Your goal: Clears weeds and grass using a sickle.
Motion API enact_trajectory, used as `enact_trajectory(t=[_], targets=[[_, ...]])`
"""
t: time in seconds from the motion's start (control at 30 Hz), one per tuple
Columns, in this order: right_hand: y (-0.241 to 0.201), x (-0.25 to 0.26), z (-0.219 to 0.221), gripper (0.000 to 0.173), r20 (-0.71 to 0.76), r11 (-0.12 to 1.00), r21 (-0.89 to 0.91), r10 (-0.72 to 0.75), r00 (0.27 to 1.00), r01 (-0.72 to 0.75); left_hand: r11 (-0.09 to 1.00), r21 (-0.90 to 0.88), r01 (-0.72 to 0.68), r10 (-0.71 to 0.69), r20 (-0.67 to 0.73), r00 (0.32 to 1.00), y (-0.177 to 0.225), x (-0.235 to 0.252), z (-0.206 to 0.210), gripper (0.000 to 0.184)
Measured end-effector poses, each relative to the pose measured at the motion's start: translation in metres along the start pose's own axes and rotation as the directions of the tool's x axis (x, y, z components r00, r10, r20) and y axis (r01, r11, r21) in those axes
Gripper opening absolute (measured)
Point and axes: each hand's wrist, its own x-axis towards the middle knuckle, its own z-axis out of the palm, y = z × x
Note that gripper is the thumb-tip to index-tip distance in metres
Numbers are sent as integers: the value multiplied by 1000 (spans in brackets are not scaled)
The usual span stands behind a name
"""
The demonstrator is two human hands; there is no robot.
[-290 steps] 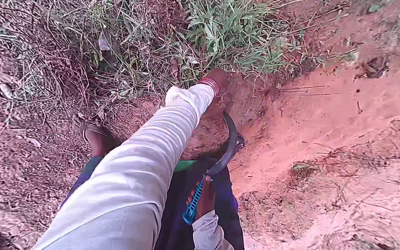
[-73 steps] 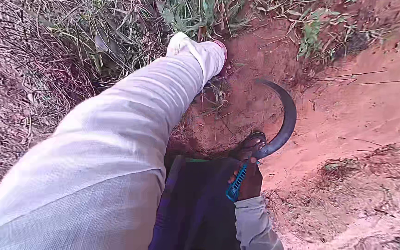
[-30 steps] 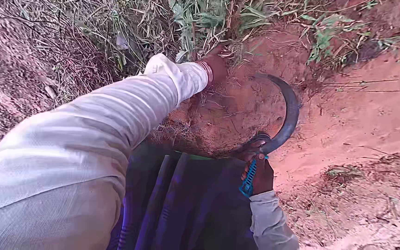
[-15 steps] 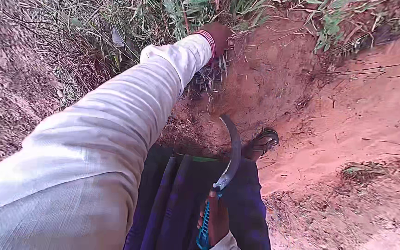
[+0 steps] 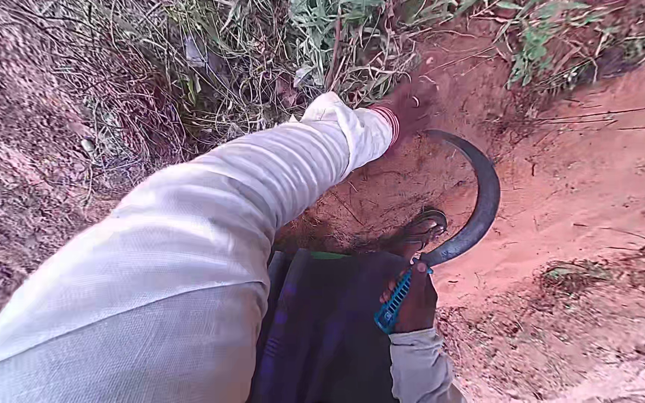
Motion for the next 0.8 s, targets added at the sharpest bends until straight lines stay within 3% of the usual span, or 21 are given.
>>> enact_trajectory(t=[0.07, 0.1, 0.13, 0.2, 0.27, 0.37, 0.47, 0.57, 0.67, 0.8], targets=[[0, -3, 6, 43, 0, 1000, 18, 7, 1000, -7, 922, -164, 350, -316, 205, 927, -23, -1, -3, 70], [-1, -3, 7, 43, -4, 1000, 27, 2, 1000, -1, 858, -190, 477, -430, 242, 870, -40, -7, -11, 73], [-2, -3, 6, 43, -9, 999, 32, -9, 1000, 9, 852, -115, 510, -468, 268, 842, -53, -18, -17, 68], [-3, -2, 3, 42, 17, 998, 37, -43, 999, 43, 899, 48, 435, -433, 248, 867, -71, -48, -17, 47], [-9, 16, 7, 40, 98, 998, 36, -58, 994, 54, 927, 102, 360, -374, 226, 899, -80, -66, -20, 38], [-23, 46, 25, 39, 202, 999, -55, 7, 979, 4, 940, 92, 328, -341, 248, 907, -78, -68, -21, 40], [-33, 73, 54, 38, 265, 966, -256, 101, 959, -31, 950, 47, 309, -312, 209, 927, -79, -70, -21, 34], [-21, 82, 79, 39, 299, 937, -326, 232, 926, -130, 948, 51, 315, -318, 206, 925, -78, -72, -21, 34], [8, 31, 74, 37, 282, 937, -244, 314, 906, -249, 945, 35, 326, -326, 213, 921, -75, -71, -18, 35], [53, -73, 28, 32, 276, 951, -185, 290, 916, -246, 947, 17, 320, -318, 172, 932, -75, -89, -14, 40]])
